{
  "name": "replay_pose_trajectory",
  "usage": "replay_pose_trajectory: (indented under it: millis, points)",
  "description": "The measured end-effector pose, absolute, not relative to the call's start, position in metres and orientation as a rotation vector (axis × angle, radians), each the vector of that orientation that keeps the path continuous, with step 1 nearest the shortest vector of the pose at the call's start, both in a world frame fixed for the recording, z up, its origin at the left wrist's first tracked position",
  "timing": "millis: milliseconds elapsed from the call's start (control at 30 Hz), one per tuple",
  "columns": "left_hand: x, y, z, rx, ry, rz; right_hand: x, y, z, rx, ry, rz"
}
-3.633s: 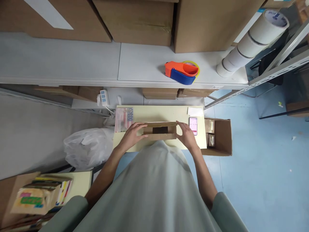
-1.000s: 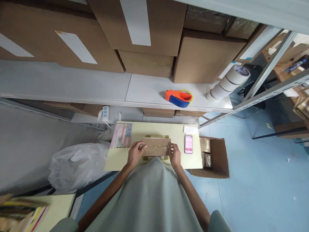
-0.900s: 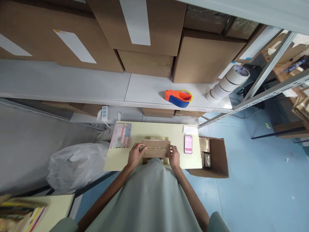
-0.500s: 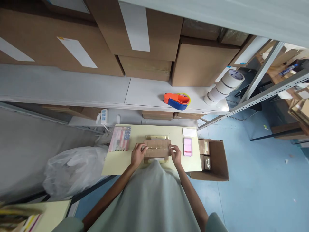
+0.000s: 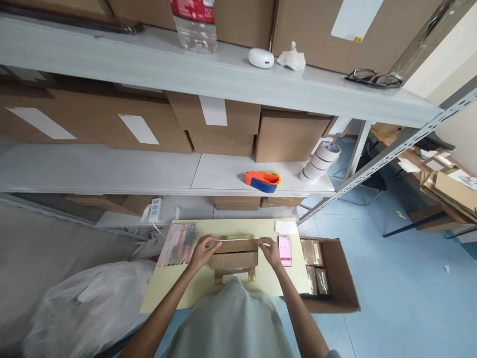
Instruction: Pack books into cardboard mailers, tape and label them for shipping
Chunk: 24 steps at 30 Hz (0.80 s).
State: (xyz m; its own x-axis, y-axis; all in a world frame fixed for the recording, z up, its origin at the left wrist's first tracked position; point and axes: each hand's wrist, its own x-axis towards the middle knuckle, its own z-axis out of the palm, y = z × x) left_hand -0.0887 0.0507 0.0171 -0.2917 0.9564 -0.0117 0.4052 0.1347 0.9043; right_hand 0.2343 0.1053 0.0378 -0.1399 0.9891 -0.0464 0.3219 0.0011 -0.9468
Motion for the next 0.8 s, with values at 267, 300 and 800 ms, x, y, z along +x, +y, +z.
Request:
replay_pose_trajectory:
  millis: [267, 300, 800]
  points:
    - [-0.072, 0.146, 0.138, 1.668, 1.566, 1.450, 0.199, 0.231, 0.201, -1.199, -1.937, 0.217]
    - [-0.068, 0.154, 0.152, 1.699, 1.537, 1.484, 0.194, 0.244, 0.210, -1.216, -1.977, 0.138]
    - [-0.045, 0.127, 0.196, 1.674, 1.409, 1.570, 0.173, 0.271, 0.223, -1.627, -2.499, -0.097]
